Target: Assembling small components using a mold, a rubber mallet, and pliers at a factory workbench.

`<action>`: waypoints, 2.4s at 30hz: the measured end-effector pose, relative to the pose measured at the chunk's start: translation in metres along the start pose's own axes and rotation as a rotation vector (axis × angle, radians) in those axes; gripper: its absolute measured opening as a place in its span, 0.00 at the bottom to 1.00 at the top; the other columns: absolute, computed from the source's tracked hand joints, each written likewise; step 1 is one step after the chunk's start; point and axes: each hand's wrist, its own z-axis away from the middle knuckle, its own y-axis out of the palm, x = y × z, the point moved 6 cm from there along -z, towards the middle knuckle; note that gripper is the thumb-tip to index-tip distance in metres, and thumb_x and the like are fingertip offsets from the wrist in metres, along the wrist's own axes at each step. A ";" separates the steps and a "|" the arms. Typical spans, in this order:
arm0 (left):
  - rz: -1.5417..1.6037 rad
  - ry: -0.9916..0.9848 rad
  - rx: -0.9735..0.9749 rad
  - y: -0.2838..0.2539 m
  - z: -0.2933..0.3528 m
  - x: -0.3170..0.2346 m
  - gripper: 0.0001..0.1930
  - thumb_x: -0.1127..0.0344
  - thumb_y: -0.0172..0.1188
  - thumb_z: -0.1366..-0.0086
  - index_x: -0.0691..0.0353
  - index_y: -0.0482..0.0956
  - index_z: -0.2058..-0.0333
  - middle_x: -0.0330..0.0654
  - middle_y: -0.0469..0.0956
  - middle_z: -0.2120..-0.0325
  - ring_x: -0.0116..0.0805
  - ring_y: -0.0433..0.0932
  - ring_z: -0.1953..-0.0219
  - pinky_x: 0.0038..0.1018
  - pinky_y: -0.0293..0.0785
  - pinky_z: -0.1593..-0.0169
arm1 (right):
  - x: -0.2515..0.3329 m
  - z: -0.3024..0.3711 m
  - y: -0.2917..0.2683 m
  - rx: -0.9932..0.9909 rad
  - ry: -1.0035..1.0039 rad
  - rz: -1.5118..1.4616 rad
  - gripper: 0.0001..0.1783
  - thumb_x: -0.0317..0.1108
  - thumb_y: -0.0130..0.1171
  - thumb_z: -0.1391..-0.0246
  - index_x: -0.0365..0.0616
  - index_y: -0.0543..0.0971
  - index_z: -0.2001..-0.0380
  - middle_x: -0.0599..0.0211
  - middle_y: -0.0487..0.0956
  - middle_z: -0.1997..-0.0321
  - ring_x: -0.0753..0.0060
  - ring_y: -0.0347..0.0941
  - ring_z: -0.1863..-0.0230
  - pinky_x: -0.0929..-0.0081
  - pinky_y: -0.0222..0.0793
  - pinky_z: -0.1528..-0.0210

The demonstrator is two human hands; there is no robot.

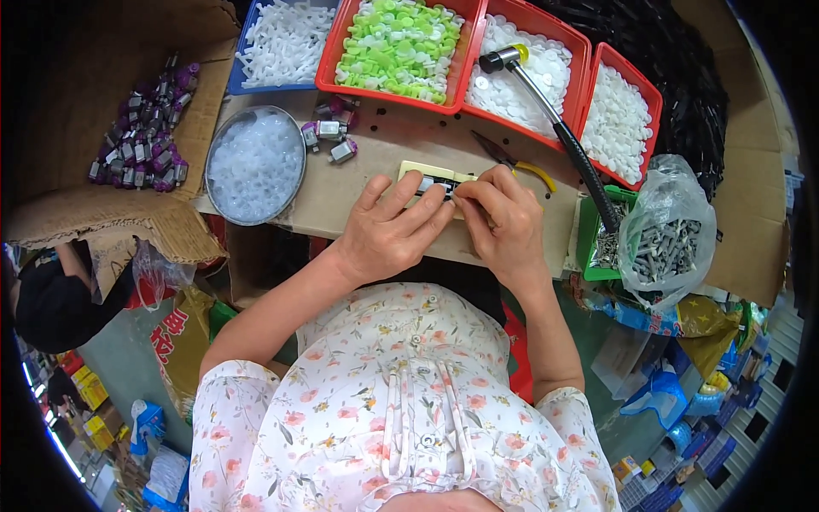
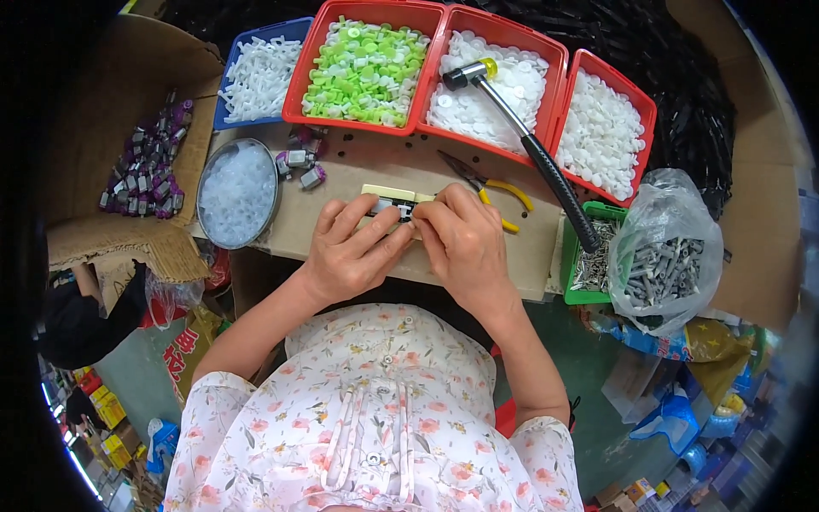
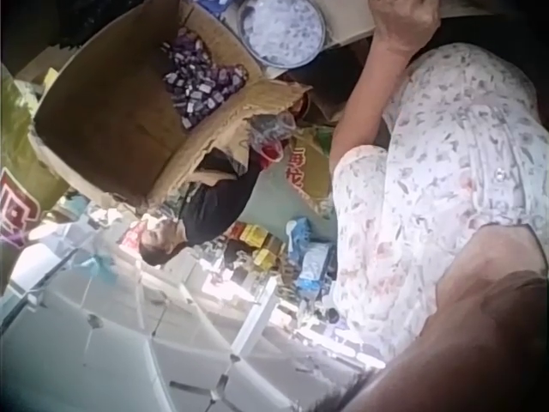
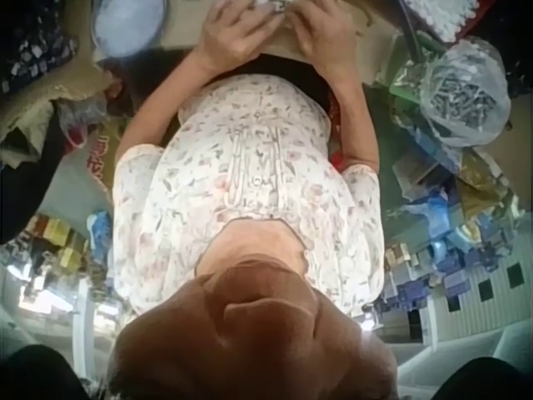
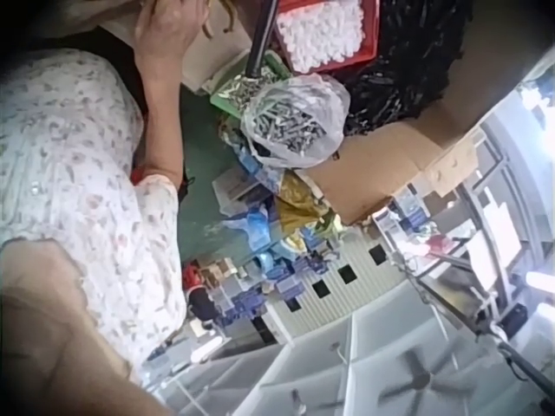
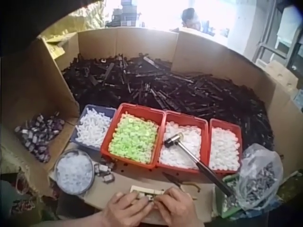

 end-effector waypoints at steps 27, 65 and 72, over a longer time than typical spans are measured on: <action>0.128 0.099 0.149 -0.016 -0.027 0.000 0.11 0.66 0.66 0.47 0.61 0.82 0.64 0.42 0.76 0.60 0.44 0.74 0.51 0.40 0.67 0.50 | -0.015 0.037 -0.135 -0.402 0.163 0.235 0.07 0.20 0.60 0.48 0.37 0.81 0.64 0.59 0.78 0.68 0.61 0.77 0.67 0.70 0.71 0.63; 1.011 -0.445 0.402 0.085 -0.196 0.003 0.11 0.64 0.68 0.40 0.67 0.86 0.66 0.41 0.82 0.74 0.27 0.78 0.73 0.24 0.72 0.66 | -0.055 0.088 -0.146 -0.723 0.353 -0.320 0.06 0.17 0.63 0.47 0.33 0.81 0.64 0.65 0.80 0.64 0.79 0.73 0.63 0.82 0.68 0.60; 1.557 -1.063 0.333 0.058 -0.099 0.003 0.11 0.64 0.69 0.40 0.67 0.85 0.68 0.38 0.84 0.73 0.21 0.79 0.72 0.19 0.69 0.70 | -0.010 0.029 -0.095 -0.535 0.065 -0.266 0.08 0.14 0.63 0.49 0.31 0.81 0.64 0.60 0.80 0.61 0.72 0.77 0.59 0.79 0.72 0.56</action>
